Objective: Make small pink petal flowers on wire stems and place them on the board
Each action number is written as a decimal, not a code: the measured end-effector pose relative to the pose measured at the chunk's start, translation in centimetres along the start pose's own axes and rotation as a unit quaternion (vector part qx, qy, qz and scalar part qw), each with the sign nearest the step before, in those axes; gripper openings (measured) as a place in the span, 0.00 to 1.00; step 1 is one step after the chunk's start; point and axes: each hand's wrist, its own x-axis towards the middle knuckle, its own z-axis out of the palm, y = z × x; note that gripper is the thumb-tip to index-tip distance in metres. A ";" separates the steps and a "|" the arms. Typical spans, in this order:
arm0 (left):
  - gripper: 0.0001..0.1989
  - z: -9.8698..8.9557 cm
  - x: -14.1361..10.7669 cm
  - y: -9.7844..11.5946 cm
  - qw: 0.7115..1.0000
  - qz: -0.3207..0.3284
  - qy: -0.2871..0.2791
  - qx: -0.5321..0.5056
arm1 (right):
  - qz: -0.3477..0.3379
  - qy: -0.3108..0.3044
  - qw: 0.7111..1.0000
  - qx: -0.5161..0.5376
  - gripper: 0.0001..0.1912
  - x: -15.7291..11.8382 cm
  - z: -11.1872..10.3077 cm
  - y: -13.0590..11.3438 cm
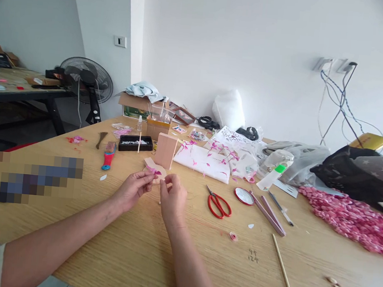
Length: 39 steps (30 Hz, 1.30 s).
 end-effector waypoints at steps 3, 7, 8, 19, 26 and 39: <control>0.08 -0.1 0.1 -0.1 0.998 0.037 0.014 0.046 | 0.092 -0.033 0.990 0.101 0.09 -0.2 0.3 -0.2; 0.08 0.0 0.3 -0.4 0.989 0.075 0.011 0.125 | 0.082 -0.020 0.989 0.124 0.10 -0.1 0.3 -0.3; 0.08 0.0 0.3 -0.5 0.986 0.083 0.006 0.141 | 0.058 -0.008 0.993 0.102 0.10 0.0 0.2 -0.2; 0.07 0.4 -0.3 -0.7 0.999 -0.007 -0.043 0.025 | -0.113 0.001 0.986 -0.123 0.07 0.0 -0.5 0.3; 0.06 -0.2 0.0 -0.7 0.978 -0.109 -0.102 -0.142 | -0.130 0.010 0.982 -0.134 0.10 0.0 -0.3 0.4; 0.06 -0.4 0.1 -0.2 0.994 -0.019 -0.071 -0.087 | 0.058 0.015 0.993 0.104 0.07 -0.4 -0.1 -0.2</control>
